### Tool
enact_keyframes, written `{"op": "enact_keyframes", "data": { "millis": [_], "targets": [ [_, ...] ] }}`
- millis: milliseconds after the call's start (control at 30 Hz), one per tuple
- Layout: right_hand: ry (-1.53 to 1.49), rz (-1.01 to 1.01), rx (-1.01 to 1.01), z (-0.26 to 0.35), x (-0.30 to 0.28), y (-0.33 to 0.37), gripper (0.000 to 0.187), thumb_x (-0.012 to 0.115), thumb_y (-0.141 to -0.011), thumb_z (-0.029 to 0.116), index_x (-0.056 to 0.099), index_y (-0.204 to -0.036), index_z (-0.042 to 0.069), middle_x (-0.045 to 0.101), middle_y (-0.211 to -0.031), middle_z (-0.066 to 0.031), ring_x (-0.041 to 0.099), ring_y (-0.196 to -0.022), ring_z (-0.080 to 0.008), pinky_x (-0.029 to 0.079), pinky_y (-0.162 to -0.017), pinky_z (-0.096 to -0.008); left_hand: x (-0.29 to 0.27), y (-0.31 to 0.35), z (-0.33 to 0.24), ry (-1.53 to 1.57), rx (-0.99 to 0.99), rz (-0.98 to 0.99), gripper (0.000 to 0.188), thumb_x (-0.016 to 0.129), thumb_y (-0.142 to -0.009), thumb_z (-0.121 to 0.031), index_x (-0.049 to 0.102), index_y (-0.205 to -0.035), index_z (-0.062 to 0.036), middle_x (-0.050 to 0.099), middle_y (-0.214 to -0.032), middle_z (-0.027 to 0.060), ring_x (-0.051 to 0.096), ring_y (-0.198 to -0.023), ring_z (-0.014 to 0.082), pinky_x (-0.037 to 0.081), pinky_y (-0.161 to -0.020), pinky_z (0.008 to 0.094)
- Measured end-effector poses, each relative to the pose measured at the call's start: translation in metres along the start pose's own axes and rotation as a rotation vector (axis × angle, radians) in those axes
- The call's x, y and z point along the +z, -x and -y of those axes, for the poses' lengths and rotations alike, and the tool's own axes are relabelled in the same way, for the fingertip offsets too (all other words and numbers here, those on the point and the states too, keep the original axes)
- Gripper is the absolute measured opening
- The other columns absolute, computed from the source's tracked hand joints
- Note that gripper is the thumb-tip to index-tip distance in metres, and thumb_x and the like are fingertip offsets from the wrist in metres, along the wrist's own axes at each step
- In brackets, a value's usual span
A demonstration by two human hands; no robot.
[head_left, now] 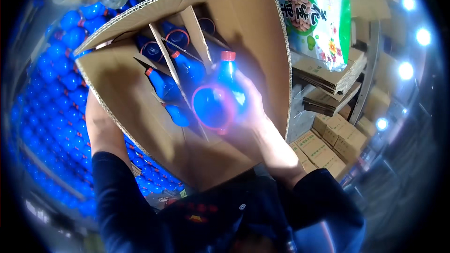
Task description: The person places blue bottles into a cardboard box containing dividers, inserting cardboard sheets between layers of bottles.
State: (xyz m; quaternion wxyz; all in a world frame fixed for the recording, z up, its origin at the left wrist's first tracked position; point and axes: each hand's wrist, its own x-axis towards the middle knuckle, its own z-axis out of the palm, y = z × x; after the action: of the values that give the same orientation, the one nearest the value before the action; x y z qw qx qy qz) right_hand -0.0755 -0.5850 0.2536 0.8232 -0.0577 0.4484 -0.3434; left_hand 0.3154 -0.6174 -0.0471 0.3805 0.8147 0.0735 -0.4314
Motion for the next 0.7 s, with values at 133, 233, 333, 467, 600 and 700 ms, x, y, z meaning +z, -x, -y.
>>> {"op": "enact_keyframes", "data": {
  "millis": [133,233,333,467,600,700],
  "targets": [
    [-0.014,0.0,0.007,-0.007,0.0,-0.005,0.043,0.05,-0.099,0.035,0.049,-0.128,0.002,0.06,-0.111,-0.0117,0.062,-0.099,-0.018,0.052,-0.09,-0.0322,0.004,-0.009,0.003,-0.073,0.065,-0.035,0.038,0.05,-0.1,-0.037,0.06,-0.108,-0.0012,0.064,-0.09,0.0066,0.056,-0.065,0.0147,0.047,-0.061,0.0294],
    [-0.044,0.018,0.038,-0.008,0.004,-0.003,0.039,0.049,-0.099,0.031,0.05,-0.125,0.001,0.061,-0.11,-0.0128,0.063,-0.101,-0.021,0.052,-0.091,-0.0348,-0.021,0.006,0.001,-0.061,0.124,0.008,0.038,0.05,-0.1,-0.035,0.059,-0.112,-0.0003,0.064,-0.091,0.0068,0.057,-0.066,0.0146,0.048,-0.062,0.0294],
    [-0.234,0.026,0.129,-0.009,0.004,-0.002,0.041,0.054,-0.094,0.031,0.049,-0.123,0.003,0.061,-0.109,-0.015,0.063,-0.101,-0.026,0.051,-0.093,-0.0408,-0.06,0.048,-0.006,0.032,0.144,0.12,0.039,0.05,-0.101,-0.034,0.058,-0.116,0.0005,0.064,-0.093,0.007,0.058,-0.068,0.0146,0.049,-0.063,0.0294],
    [-0.323,0.077,0.194,-0.001,0.011,0.007,0.051,0.064,-0.086,0.025,0.043,-0.127,0.003,0.055,-0.123,-0.0228,0.058,-0.111,-0.036,0.048,-0.099,-0.0492,-0.144,0.159,0.009,0.525,0.042,0.59,0.04,0.049,-0.101,-0.032,0.056,-0.12,0.0022,0.064,-0.096,0.0084,0.06,-0.07,0.0146,0.051,-0.062,0.0294],
    [0.096,0.314,-0.041,0.011,0.032,0.001,0.023,0.064,-0.084,0.018,0.054,-0.098,0.002,0.064,-0.105,-0.0225,0.063,-0.103,-0.0359,0.051,-0.095,-0.048,-0.219,0.324,0.024,0.324,0.216,0.67,0.045,0.052,-0.1,-0.038,0.055,-0.112,0.0053,0.065,-0.08,0.0098,0.058,-0.056,0.0152,0.048,-0.055,0.0277],
    [0.638,0.124,-0.252,-0.008,0.052,-0.023,0.008,0.061,-0.09,0.011,0.054,-0.09,0.006,0.066,-0.089,-0.0073,0.059,-0.083,-0.0125,0.049,-0.077,-0.0284,-0.214,0.384,0.054,0.255,0.181,0.251,0.023,0.062,-0.094,-0.02,0.062,-0.079,-0.0029,0.053,-0.058,-0.0001,0.049,-0.049,0.0084,0.036,-0.048,0.0234]
  ]
}}
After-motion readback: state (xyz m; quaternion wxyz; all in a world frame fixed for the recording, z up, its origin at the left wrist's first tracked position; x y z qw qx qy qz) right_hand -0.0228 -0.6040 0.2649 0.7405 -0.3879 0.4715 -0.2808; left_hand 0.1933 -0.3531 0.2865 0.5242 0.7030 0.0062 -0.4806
